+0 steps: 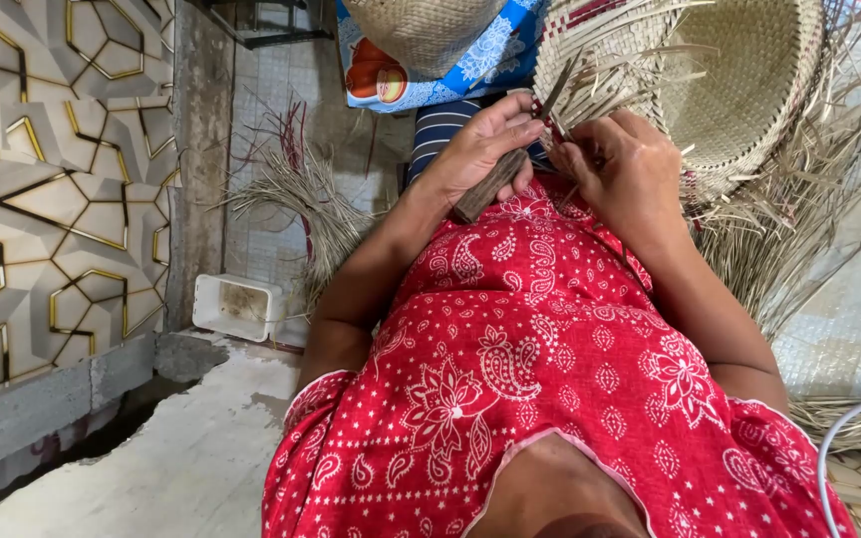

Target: Weaving dried plant fibers into a circular basket or hat using a small hand tool.

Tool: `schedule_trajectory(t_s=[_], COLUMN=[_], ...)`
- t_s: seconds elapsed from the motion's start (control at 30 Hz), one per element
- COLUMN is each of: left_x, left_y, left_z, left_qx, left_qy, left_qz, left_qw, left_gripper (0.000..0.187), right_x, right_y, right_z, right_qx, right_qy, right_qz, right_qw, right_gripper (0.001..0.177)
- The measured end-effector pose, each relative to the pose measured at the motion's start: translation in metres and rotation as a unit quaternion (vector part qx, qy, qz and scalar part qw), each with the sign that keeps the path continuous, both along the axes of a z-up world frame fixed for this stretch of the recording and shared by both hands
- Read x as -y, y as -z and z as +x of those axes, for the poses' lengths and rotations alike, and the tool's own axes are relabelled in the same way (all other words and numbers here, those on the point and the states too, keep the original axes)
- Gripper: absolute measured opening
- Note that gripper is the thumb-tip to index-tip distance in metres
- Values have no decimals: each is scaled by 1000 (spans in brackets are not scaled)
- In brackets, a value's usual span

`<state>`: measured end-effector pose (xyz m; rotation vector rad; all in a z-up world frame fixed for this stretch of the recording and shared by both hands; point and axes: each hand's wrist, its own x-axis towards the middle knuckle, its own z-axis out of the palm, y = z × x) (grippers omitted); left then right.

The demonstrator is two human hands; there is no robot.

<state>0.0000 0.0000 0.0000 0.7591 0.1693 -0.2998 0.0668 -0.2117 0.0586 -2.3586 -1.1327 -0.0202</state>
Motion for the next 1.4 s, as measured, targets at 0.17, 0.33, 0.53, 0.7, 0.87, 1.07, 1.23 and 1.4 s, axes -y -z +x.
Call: schedule_trajectory(t_s=[0.17, 0.33, 0.53, 0.7, 0.87, 1.07, 1.23, 1.4], left_x=[0, 0, 2, 3, 2, 4, 5, 5], left_y=[2, 1, -3, -12, -12, -11, -9, -5], left_z=[0, -1, -3, -3, -6, -6, -8, -7], left_qx=[10, 17, 36, 21, 18, 18, 9, -9], left_qy=[2, 4, 0, -5, -4, -2, -9, -18], left_qz=[1, -5, -12, 16, 3, 9, 12, -16], left_qw=[1000, 1000, 999, 1000, 1000, 1000, 1000, 1000], left_gripper=[47, 41, 26, 27, 34, 30, 27, 25], right_x=[0, 0, -2, -17, -26, -29, -31, -30], right_y=[-1, -4, -8, 0, 5, 2, 14, 24], right_z=[0, 0, 0, 12, 21, 21, 22, 23], right_qx=[-5, -12, -35, 104, 117, 128, 176, 203], right_qy=[-3, -3, -5, -32, -25, -41, -22, -14], right_qz=[6, 10, 27, 85, 88, 83, 29, 31], right_qw=[1000, 1000, 999, 990, 989, 987, 984, 979], right_gripper=[13, 11, 21, 7, 10, 5, 7, 20])
